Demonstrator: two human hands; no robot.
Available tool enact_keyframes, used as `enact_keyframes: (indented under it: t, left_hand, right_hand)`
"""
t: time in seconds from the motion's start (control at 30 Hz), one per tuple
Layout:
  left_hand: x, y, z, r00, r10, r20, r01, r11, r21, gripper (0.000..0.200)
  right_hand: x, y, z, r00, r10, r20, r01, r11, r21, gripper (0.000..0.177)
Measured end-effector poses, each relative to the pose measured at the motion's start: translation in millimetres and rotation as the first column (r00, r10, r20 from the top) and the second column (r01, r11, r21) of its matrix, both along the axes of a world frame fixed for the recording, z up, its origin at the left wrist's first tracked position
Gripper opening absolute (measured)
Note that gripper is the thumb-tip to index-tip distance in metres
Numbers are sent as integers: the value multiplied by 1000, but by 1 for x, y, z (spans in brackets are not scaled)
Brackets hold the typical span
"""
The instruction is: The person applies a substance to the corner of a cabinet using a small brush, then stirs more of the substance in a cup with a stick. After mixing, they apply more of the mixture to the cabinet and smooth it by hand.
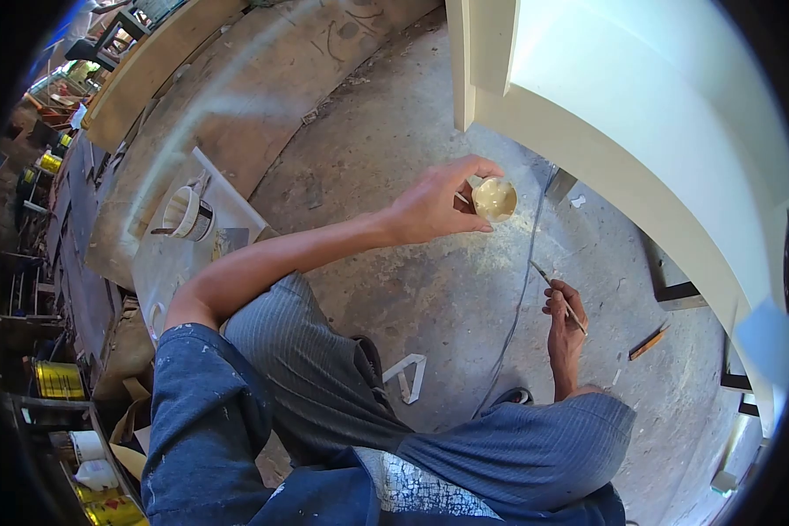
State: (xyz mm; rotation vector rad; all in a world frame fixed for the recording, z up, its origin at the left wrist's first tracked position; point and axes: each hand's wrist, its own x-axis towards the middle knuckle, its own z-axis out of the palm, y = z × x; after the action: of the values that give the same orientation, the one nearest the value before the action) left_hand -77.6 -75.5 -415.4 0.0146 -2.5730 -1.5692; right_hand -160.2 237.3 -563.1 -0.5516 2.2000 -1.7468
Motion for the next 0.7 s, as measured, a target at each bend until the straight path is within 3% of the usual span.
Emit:
enact_keyframes:
  t: [0.13,0.33,0.6,0.67,0.7]
  left_hand:
    - [0,0,-1,999,14,-49,-19,996,-87,64]
    - [2,-1,-2,997,56,-61,-60,996,-68,67]
    - [3,-9,-7,978,185,-97,-187,982,-7,66]
    - [3,-18,-17,967,223,-123,-206,969,136,71]
    - [3,-24,-16,957,247,-152,-236,968,87,72]
  right_hand:
    - [1,-3,4,999,14,35,-14,1000,13,44]
    - [3,-6,3,998,22,52,-21,1000,-15,38]
    - [-12,-8,-3,988,59,140,-40,990,-135,32]
    - [-20,-11,0,989,54,140,-32,988,-153,34]
    - [-27,-11,-1,989,84,125,-66,987,-145,36]
